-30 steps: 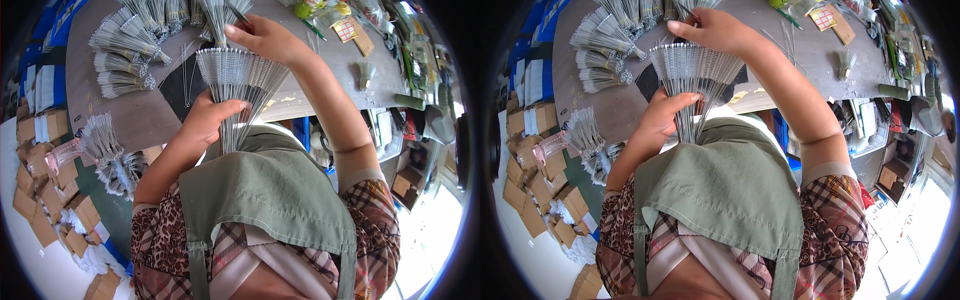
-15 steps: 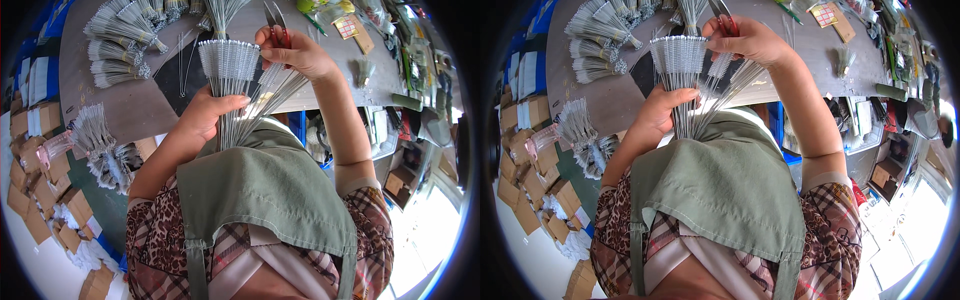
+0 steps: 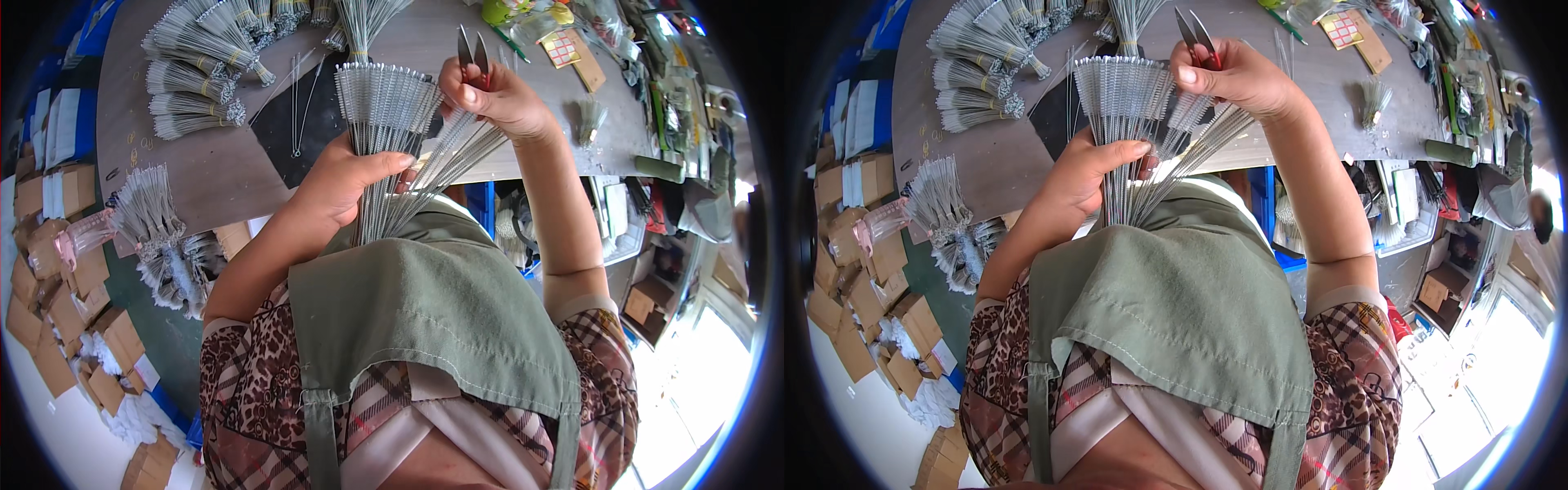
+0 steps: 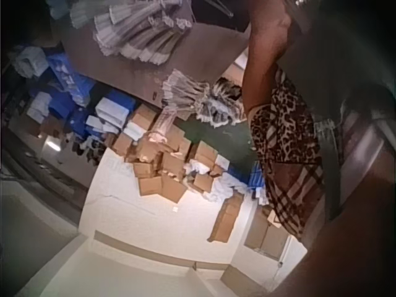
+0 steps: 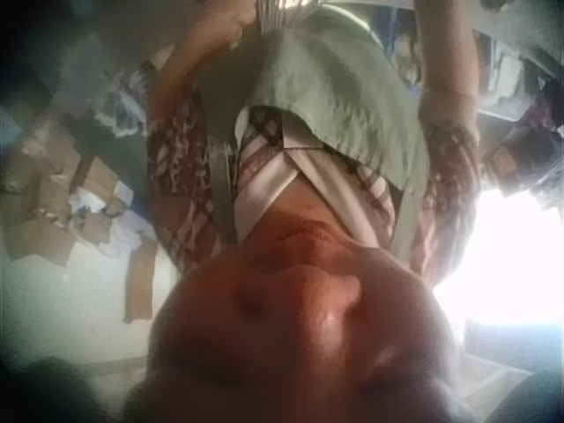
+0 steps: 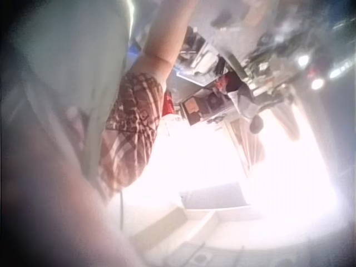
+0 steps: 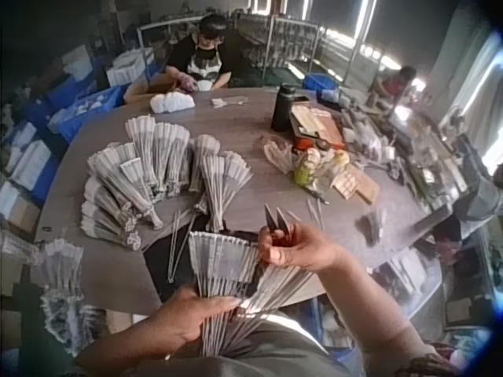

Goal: The person trims the ends of bundled wire brushes using red-handled pliers. They hold each bundle, snip the protruding wire tips, and place the finished bundles on the table. The process is repeated for multiple bundles throughout the clip.

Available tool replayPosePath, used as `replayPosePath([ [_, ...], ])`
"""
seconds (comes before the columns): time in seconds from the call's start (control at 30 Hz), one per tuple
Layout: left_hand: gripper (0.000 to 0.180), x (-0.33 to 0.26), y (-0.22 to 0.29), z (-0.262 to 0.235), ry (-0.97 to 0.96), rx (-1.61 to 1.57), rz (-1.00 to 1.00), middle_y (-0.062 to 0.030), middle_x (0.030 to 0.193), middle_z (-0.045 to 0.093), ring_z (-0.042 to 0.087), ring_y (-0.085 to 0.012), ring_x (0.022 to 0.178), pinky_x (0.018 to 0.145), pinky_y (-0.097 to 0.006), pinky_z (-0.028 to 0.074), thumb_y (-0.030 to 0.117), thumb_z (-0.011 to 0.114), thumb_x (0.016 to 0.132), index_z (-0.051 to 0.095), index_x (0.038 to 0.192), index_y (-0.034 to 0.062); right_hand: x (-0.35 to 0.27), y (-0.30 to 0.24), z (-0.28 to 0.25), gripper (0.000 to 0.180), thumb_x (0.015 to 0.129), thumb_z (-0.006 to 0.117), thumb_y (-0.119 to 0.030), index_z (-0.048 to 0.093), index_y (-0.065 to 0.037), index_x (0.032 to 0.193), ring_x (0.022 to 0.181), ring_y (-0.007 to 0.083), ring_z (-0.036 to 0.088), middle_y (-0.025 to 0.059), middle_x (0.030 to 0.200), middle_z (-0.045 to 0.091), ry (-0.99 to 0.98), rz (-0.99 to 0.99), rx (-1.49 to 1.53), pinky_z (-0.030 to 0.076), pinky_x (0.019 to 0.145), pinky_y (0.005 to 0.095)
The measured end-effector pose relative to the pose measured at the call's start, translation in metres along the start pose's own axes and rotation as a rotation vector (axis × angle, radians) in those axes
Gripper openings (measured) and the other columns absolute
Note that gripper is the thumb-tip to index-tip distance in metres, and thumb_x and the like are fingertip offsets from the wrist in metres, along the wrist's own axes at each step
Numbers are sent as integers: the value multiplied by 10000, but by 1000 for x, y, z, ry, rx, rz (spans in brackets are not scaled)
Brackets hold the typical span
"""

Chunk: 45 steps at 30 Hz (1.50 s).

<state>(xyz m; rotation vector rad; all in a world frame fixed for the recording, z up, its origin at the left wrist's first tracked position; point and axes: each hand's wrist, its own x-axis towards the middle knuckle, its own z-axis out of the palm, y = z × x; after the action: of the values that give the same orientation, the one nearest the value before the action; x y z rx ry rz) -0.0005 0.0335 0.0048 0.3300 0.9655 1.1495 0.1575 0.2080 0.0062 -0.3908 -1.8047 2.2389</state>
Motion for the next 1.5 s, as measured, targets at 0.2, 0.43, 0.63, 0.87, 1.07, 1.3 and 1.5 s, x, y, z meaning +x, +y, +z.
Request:
replayPosePath([
  [0.2, 239, -3, -2, 4, 26, 5, 25, -91, 831, 617, 597, -149, 714, 639, -280, 493, 44, 631, 753, 562, 972, -25, -4, -10, 9, 267, 777, 696, -247, 497, -83, 845, 652, 54, 500, -38, 715, 503, 91, 151, -93, 387, 582, 192],
  [0.43, 261, -4, -2, 6, 24, 8, 22, -97, 865, 620, 607, -160, 752, 686, -290, 504, 55, 640, 757, 567, 993, -32, -4, -3, 8, 274, 744, 729, -256, 542, -78, 835, 634, 48, 524, -55, 701, 532, 104, 76, -85, 372, 548, 162],
  [0.63, 259, -1, -5, 6, 32, 43, 60, -105, 852, 621, 611, -172, 723, 654, -295, 511, 98, 674, 748, 581, 954, -29, -4, 7, -3, 286, 741, 730, -288, 555, -91, 851, 596, 37, 452, -58, 710, 519, 27, 45, -84, 341, 520, 164],
  [0.87, 242, 3, 7, 2, -37, -93, -32, -82, 792, 603, 593, -164, 689, 626, -288, 503, 113, 671, 760, 570, 940, -13, -1, -5, 1, 304, 783, 689, -234, 504, -53, 943, 717, 67, 541, -29, 746, 515, -2, -10, 19, 455, 683, 210],
  [1.07, 346, 23, 11, 11, -63, -111, 123, -82, 904, 599, 604, -171, 816, 739, -314, 512, 45, 674, 744, 533, 1052, -23, 24, -41, -6, 226, 793, 676, -169, 517, -54, 907, 731, 62, 550, -35, 759, 506, 43, -40, -204, 490, 701, 232],
  [1.3, 335, 21, 9, -13, -270, -205, -78, -108, 856, 600, 601, -210, 754, 681, -324, 515, 164, 709, 725, 571, 977, -8, 25, -14, -4, 234, 766, 704, -176, 506, -63, 822, 681, 58, 531, -33, 742, 497, -53, -22, -80, 493, 670, 217],
  [1.5, 279, 15, -12, -26, -19, -184, -25, -100, 852, 616, 611, -188, 746, 692, -311, 521, 99, 670, 743, 574, 983, -7, 24, 5, 3, 277, 751, 720, -229, 521, -62, 847, 692, 77, 543, -21, 754, 511, -17, -13, -98, 470, 675, 225],
])
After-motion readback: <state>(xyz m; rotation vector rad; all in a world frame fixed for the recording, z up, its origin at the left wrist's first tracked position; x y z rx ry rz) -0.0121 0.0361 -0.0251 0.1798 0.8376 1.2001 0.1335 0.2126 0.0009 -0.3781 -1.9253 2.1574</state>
